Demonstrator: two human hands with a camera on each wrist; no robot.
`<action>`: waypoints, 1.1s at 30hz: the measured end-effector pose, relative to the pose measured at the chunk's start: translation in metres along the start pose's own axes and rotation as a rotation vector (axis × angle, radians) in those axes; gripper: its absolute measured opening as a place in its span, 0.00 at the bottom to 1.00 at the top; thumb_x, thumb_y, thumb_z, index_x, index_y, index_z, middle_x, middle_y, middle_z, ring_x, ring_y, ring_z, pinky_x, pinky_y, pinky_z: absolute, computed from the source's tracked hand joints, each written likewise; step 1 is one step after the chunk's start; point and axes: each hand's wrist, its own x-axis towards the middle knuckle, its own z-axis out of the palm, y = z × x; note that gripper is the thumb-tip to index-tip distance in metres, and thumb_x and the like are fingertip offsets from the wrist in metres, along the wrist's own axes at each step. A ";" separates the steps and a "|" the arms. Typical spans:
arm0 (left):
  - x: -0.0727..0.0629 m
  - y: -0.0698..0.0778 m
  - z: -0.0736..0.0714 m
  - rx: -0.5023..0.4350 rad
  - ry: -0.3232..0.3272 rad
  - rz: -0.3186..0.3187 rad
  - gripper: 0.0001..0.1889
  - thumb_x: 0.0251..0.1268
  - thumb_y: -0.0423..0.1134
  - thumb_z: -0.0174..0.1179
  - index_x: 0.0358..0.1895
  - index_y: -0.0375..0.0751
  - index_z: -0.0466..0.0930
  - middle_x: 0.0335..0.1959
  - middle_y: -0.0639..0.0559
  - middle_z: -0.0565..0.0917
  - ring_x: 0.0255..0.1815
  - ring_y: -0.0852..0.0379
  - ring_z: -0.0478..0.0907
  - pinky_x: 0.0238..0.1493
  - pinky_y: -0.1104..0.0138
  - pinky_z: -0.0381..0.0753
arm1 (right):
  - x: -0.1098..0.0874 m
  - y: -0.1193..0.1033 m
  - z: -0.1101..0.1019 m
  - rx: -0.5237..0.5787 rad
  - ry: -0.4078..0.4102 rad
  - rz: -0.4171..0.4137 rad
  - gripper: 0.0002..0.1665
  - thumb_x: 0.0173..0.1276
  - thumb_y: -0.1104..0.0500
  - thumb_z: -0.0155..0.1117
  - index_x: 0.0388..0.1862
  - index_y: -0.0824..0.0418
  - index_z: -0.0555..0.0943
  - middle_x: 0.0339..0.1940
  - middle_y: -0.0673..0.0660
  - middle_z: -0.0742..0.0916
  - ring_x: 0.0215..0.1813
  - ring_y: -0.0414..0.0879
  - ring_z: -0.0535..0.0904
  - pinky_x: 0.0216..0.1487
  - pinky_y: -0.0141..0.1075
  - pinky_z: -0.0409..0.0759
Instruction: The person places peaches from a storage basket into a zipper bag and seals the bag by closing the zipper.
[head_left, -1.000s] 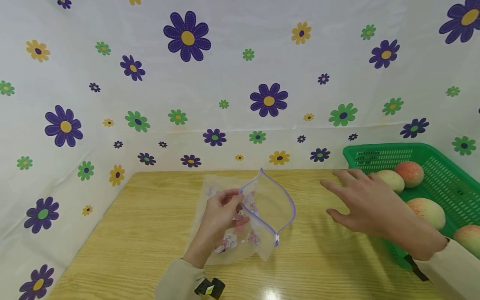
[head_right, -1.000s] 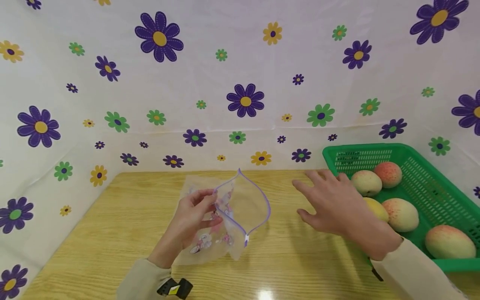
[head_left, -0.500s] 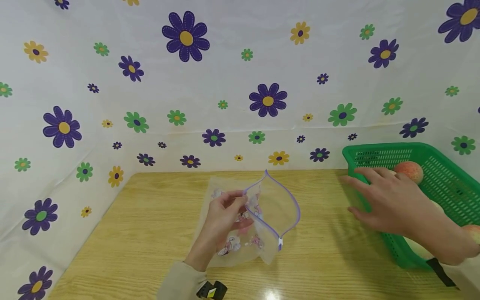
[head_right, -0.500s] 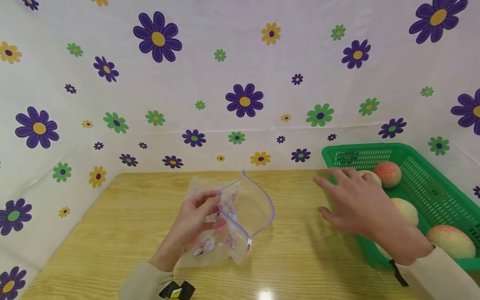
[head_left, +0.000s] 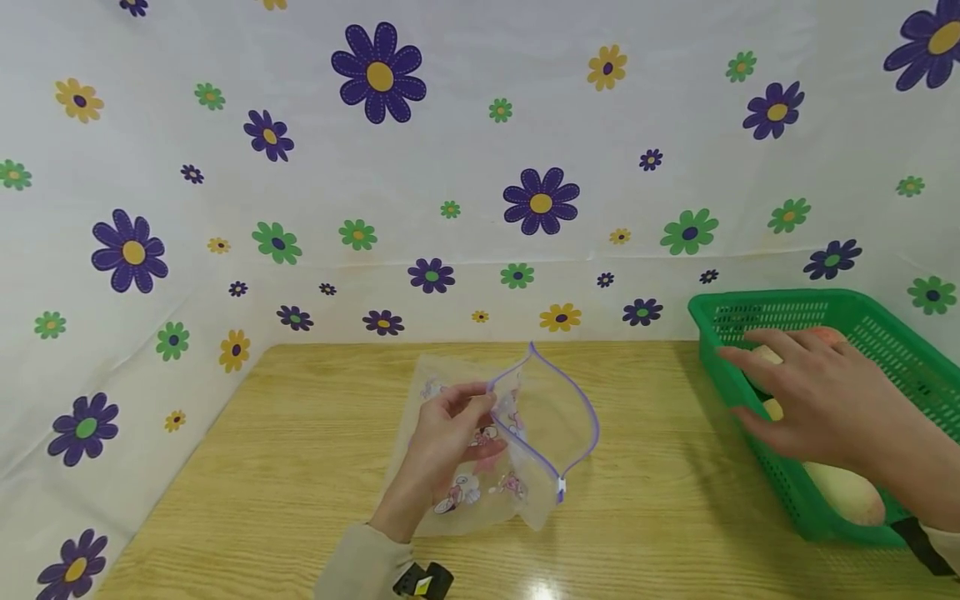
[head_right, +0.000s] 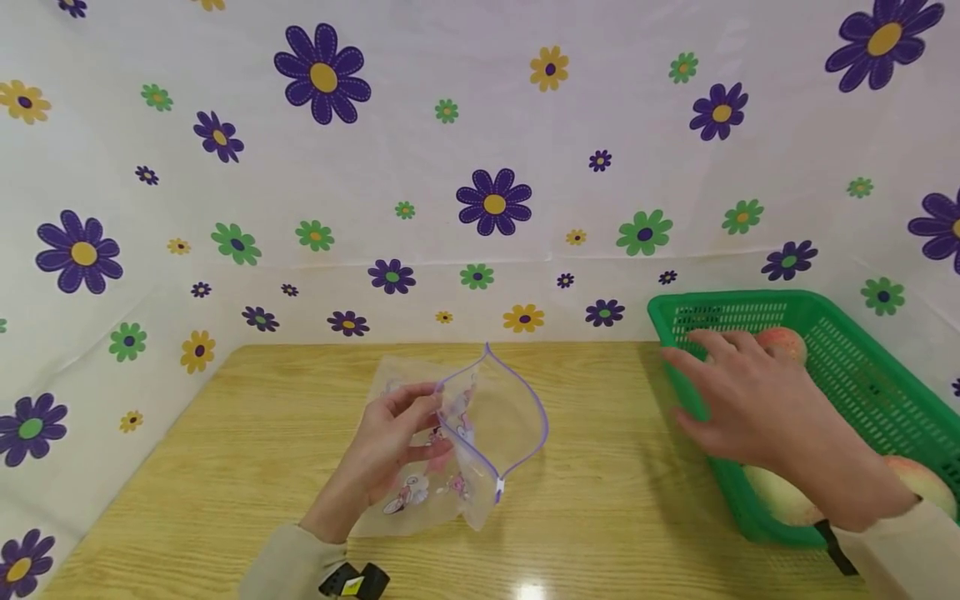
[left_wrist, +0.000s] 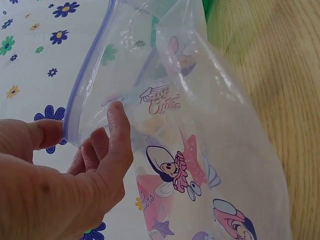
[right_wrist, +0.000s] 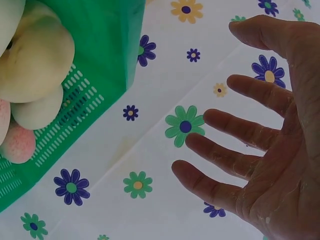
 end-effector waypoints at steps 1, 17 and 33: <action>0.000 0.000 0.000 0.001 -0.001 0.000 0.19 0.77 0.41 0.58 0.64 0.36 0.76 0.53 0.42 0.79 0.48 0.51 0.82 0.42 0.61 0.91 | 0.000 0.002 0.000 -0.003 -0.017 0.008 0.39 0.47 0.45 0.82 0.59 0.55 0.84 0.55 0.68 0.86 0.49 0.68 0.83 0.47 0.66 0.79; 0.013 -0.002 0.007 0.003 -0.013 -0.006 0.20 0.77 0.42 0.58 0.65 0.37 0.75 0.52 0.43 0.80 0.48 0.51 0.81 0.43 0.61 0.91 | -0.010 0.029 0.005 -0.003 -0.295 0.161 0.36 0.60 0.44 0.76 0.64 0.59 0.81 0.59 0.73 0.81 0.56 0.74 0.78 0.48 0.71 0.79; 0.030 -0.004 0.016 -0.012 -0.013 -0.005 0.20 0.76 0.40 0.58 0.65 0.37 0.75 0.48 0.46 0.80 0.45 0.54 0.79 0.39 0.63 0.91 | -0.025 0.052 0.024 0.033 -0.255 0.153 0.35 0.54 0.50 0.79 0.59 0.63 0.82 0.58 0.69 0.78 0.34 0.57 0.77 0.23 0.49 0.77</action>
